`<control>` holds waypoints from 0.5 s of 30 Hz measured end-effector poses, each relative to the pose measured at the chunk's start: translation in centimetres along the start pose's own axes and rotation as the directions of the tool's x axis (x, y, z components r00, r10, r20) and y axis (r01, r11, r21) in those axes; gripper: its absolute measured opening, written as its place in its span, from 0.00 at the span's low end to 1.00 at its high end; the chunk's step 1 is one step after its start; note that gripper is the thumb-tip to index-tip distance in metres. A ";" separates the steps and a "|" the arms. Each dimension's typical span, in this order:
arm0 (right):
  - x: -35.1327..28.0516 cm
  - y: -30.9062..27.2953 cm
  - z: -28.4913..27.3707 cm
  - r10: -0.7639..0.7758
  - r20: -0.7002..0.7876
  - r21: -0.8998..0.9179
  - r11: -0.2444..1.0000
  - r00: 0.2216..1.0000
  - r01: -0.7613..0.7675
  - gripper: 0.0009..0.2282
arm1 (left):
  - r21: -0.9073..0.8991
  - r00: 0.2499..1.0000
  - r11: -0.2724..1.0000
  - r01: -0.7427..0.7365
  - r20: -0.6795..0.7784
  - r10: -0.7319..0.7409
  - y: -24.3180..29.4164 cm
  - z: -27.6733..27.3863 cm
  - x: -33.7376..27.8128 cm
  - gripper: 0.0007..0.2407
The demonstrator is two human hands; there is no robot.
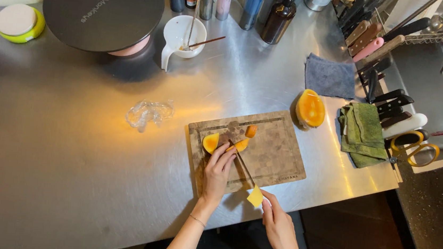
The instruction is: Peel and slice a mango on a wooden cutting board using a kitchen knife.
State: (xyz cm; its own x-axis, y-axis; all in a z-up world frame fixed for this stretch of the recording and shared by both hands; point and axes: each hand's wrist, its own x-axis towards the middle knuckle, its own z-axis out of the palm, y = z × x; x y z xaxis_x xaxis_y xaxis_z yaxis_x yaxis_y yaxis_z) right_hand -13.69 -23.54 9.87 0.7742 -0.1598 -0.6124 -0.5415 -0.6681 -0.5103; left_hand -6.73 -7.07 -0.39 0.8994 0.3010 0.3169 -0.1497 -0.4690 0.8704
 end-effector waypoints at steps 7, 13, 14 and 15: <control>6.8 5.2 -3.8 -0.123 0.078 0.849 0.528 0.989 -0.002 0.13 | 0.016 1.000 1.000 -0.010 -0.029 0.010 0.2 -4.5 3.7 0.13; 14.6 5.7 -4.8 -0.234 0.375 0.879 0.397 0.897 -0.264 0.17 | 0.250 0.995 0.968 0.021 0.089 -0.044 -4.8 -3.3 4.3 0.11; 14.2 5.3 -4.9 -0.244 0.411 0.871 0.390 0.878 -0.300 0.23 | 0.167 0.988 0.981 0.096 0.102 -0.114 -4.0 -3.6 4.1 0.09; 13.8 4.9 -5.0 -0.254 0.447 0.860 0.384 0.858 -0.335 0.30 | 0.083 0.976 0.982 0.171 0.121 -0.180 -3.3 -4.0 3.9 0.08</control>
State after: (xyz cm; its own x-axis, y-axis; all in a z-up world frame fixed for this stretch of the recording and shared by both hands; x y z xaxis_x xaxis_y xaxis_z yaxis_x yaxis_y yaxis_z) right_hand -4.01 -32.71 1.91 0.6551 0.3579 -0.6654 -0.7491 0.4222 -0.5104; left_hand -4.33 -1.00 -0.53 0.9547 0.2777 0.1068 0.0408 -0.4781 0.8774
